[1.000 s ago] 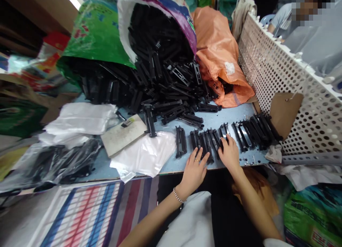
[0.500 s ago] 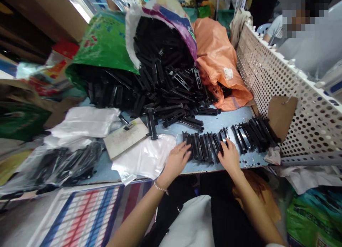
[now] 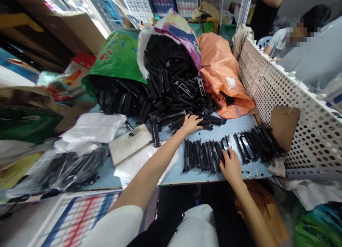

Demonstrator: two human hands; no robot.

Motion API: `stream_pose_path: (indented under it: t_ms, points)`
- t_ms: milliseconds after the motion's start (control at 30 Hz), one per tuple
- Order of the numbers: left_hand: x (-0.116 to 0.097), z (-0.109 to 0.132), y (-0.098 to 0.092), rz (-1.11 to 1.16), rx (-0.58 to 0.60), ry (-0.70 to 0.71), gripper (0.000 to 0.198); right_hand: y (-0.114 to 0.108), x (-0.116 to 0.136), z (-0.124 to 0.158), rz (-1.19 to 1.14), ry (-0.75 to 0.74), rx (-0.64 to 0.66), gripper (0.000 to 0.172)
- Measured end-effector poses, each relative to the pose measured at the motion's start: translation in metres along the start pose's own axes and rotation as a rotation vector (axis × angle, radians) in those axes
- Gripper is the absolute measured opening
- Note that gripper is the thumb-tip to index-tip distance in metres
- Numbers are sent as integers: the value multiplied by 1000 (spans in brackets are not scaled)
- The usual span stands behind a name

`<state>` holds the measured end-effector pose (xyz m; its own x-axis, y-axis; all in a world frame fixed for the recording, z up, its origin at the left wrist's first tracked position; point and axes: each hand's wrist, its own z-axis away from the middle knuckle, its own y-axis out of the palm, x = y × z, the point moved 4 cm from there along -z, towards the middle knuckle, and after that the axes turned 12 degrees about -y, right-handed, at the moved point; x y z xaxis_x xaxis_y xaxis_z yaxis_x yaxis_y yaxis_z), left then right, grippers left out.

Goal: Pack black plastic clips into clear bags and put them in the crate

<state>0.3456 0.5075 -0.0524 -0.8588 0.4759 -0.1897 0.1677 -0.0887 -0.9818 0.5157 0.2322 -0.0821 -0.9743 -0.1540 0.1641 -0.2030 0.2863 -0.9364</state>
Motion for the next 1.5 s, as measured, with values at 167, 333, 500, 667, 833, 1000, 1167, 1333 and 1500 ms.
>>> stream_pose_path:
  t_ms: [167, 333, 500, 667, 833, 1000, 1167, 1333, 1500]
  points:
    - [13, 81, -17, 261, -197, -165, 52, -22, 4, 1, -68, -88, -160, 47]
    - [8, 195, 10, 490, -11, -489, 78, -38, 61, -20, -250, -280, -205, 37]
    - [-8, 212, 19, 535, 82, -607, 92, -27, 106, -41, -377, -384, -182, 33]
    - [9, 229, 10, 1285, 18, -657, 78, -19, 116, -35, -696, -199, -115, 36]
    - [-2, 271, 8, 1830, -129, -574, 53, -1, 154, -32, -1121, -37, 250, 43]
    - [-13, 277, 11, 1882, -201, -529, 59, 4, 171, -41, -1210, -5, 351, 39]
    - [-6, 275, 6, 1531, -163, -427, 48, 6, 145, -33, -1316, 227, 374, 49]
    - [54, 302, 5, 953, -507, -587, 28, -1, 125, -19, -1611, 491, 232, 44]
    - [95, 316, 16, 265, -497, -742, 42, -4, 162, -38, -1925, 520, 231, 41]
